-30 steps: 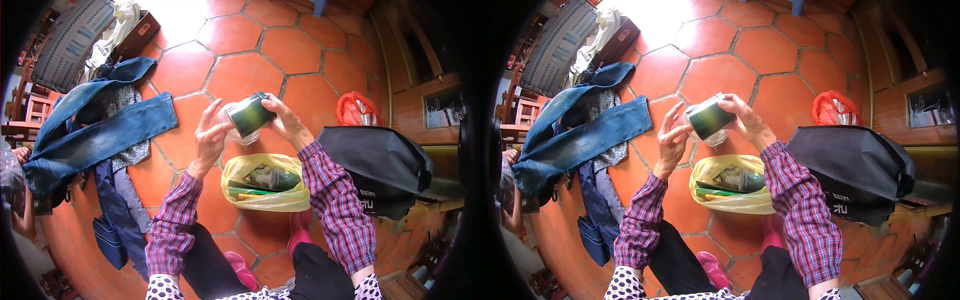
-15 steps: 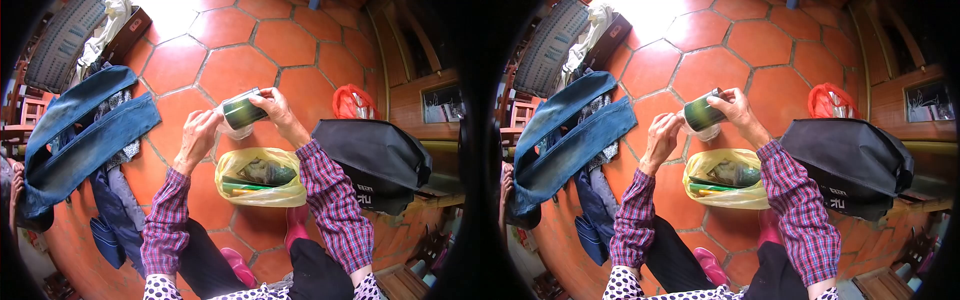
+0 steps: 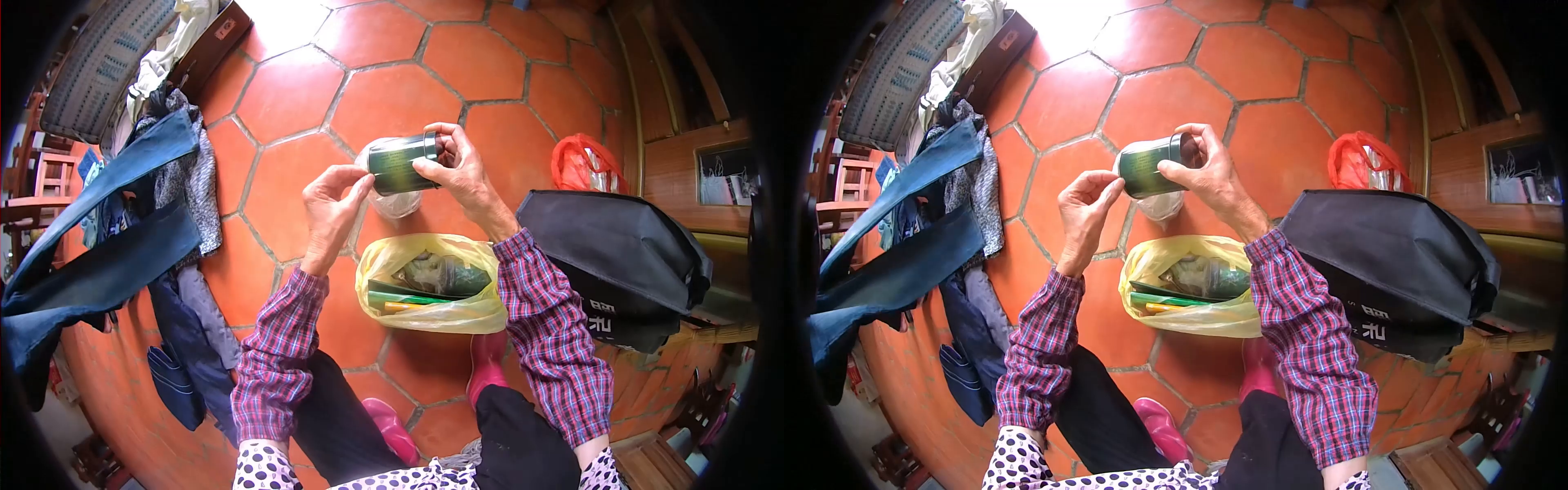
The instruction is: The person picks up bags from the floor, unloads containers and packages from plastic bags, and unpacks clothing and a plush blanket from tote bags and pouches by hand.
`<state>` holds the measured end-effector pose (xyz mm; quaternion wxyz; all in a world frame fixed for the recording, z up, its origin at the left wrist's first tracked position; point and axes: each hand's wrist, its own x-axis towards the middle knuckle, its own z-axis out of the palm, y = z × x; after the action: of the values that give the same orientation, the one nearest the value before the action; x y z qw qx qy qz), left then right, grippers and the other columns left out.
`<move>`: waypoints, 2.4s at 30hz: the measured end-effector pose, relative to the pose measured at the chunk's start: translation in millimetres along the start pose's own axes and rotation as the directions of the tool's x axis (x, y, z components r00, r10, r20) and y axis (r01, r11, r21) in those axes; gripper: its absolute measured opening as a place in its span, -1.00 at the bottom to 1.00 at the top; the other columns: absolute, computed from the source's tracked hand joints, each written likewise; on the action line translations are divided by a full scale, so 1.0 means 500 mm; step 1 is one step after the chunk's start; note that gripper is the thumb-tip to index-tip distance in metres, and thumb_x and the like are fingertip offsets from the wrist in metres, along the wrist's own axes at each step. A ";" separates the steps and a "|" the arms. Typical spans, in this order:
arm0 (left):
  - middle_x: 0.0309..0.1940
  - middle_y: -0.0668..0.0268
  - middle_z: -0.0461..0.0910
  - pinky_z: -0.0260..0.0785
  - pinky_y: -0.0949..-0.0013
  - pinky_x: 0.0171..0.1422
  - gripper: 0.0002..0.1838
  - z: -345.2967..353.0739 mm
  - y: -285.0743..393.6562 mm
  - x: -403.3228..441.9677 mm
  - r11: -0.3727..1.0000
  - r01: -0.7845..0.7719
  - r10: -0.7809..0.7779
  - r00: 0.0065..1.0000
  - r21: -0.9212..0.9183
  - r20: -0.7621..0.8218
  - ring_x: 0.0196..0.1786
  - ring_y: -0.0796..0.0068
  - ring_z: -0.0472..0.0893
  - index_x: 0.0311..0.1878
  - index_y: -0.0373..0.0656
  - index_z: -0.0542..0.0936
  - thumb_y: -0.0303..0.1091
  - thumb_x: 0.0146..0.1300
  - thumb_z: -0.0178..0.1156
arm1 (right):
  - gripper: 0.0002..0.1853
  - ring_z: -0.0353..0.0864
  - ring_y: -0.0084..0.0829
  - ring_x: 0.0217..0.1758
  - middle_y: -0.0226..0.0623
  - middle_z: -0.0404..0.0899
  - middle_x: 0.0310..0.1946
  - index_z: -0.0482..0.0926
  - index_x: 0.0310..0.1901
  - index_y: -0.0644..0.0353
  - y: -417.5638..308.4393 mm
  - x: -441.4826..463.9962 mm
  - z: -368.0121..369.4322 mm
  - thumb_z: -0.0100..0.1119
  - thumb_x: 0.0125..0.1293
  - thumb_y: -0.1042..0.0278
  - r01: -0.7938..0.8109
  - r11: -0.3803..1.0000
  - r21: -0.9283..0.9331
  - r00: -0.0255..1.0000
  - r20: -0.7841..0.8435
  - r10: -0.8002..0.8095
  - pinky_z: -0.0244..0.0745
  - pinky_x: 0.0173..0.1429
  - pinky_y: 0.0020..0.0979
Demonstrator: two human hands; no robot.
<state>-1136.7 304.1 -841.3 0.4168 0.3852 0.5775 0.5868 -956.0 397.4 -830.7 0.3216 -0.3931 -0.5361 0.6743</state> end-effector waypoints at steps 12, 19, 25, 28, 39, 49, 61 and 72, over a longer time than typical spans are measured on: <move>-0.42 0.38 0.57 0.40 0.53 -0.16 -0.83 -0.002 -0.005 0.012 0.991 -0.109 0.114 0.992 0.071 -0.060 -0.31 0.63 0.53 -0.28 -0.26 0.55 -0.66 0.03 0.23 | -0.41 0.48 -0.49 -0.07 -0.28 0.47 -0.19 0.29 0.02 0.20 -0.001 -0.017 0.032 0.37 -0.05 0.36 0.124 0.981 -0.147 0.987 -0.083 -0.137 0.44 0.04 -0.41; -0.38 0.42 0.51 0.36 0.55 -0.02 -0.84 0.006 -0.027 0.002 0.952 -0.163 0.157 0.987 0.258 0.043 -0.22 0.66 0.50 -0.30 -0.26 0.50 -0.72 0.07 0.14 | -0.38 0.49 -0.25 -0.04 -0.14 0.40 -0.13 0.32 0.00 0.22 -0.025 -0.038 0.043 0.38 -0.16 0.38 0.279 0.778 -0.562 0.918 -0.082 -0.389 0.45 0.04 -0.32; -0.17 0.31 0.53 0.31 0.43 0.13 -0.64 0.027 0.004 0.000 0.962 -0.197 0.178 0.978 0.190 0.108 -0.06 0.53 0.50 -0.03 -0.24 0.44 -0.65 0.07 0.18 | -0.43 0.39 -0.12 -0.02 -0.10 0.37 -0.12 0.35 -0.02 0.22 -0.025 -0.012 0.009 0.35 -0.14 0.43 0.330 0.593 -0.734 0.786 -0.134 -0.603 0.37 0.05 -0.19; -0.11 0.25 0.55 0.34 0.36 0.10 -0.51 0.013 -0.022 0.001 0.936 -0.225 0.224 0.974 0.271 0.037 -0.06 0.43 0.54 0.08 -0.21 0.40 -0.60 0.01 0.21 | -0.39 0.38 -0.11 -0.06 -0.11 0.35 -0.13 0.35 -0.03 0.16 0.002 0.008 -0.059 0.38 -0.19 0.35 0.138 0.497 -0.857 0.827 -0.177 -0.534 0.40 0.01 -0.17; 0.04 0.01 0.47 0.34 0.22 0.16 -0.29 -0.061 0.033 -0.024 0.503 -0.064 -0.616 0.673 0.862 0.410 0.13 0.11 0.46 0.20 -0.15 0.38 -0.26 -0.09 0.37 | -0.42 0.36 -0.04 0.04 -0.02 0.34 -0.07 0.38 0.02 0.16 0.049 -0.080 -0.134 0.37 -0.10 0.32 0.114 0.345 -0.932 0.902 -0.049 -0.429 0.34 0.09 -0.15; -0.27 0.23 0.39 0.26 0.20 0.00 -0.42 0.039 -0.021 -0.285 0.522 -0.633 -0.162 0.584 0.571 0.796 -0.15 0.22 0.42 0.01 -0.19 0.44 -0.46 -0.23 0.25 | -0.72 0.51 -0.25 -0.23 -0.32 0.46 -0.42 0.52 -0.20 0.12 -0.030 -0.451 -0.076 0.27 0.02 0.29 0.384 0.196 -0.902 0.887 0.419 0.192 0.07 0.25 0.19; -0.26 0.25 0.39 0.30 0.26 -0.08 -0.48 0.041 -0.032 -0.328 0.490 -0.668 -0.199 0.540 0.560 0.818 -0.15 0.28 0.43 -0.01 -0.15 0.45 -0.50 -0.19 0.17 | -0.66 0.39 -0.22 -0.08 -0.20 0.38 -0.25 0.49 -0.23 0.20 0.147 -0.297 -0.014 0.21 -0.15 0.44 0.396 0.286 -0.872 0.881 0.449 0.147 0.26 -0.01 -0.06; 0.00 0.00 0.35 0.17 0.00 0.14 -0.46 0.031 -0.003 -0.304 0.537 -0.536 -0.351 0.560 0.651 0.751 0.12 -0.01 0.33 0.05 -0.06 0.49 -0.41 -0.14 0.27 | -0.65 0.38 -0.21 0.02 -0.20 0.42 -0.18 0.48 -0.19 0.13 0.091 -0.263 -0.006 0.15 -0.14 0.51 0.273 -0.082 -0.959 0.934 0.243 0.263 0.27 -0.01 -0.15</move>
<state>-1067.9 167.6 -837.6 0.3581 0.7940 0.4912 0.0074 -890.3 276.5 -851.3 -0.1744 -0.3682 -0.9058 0.1161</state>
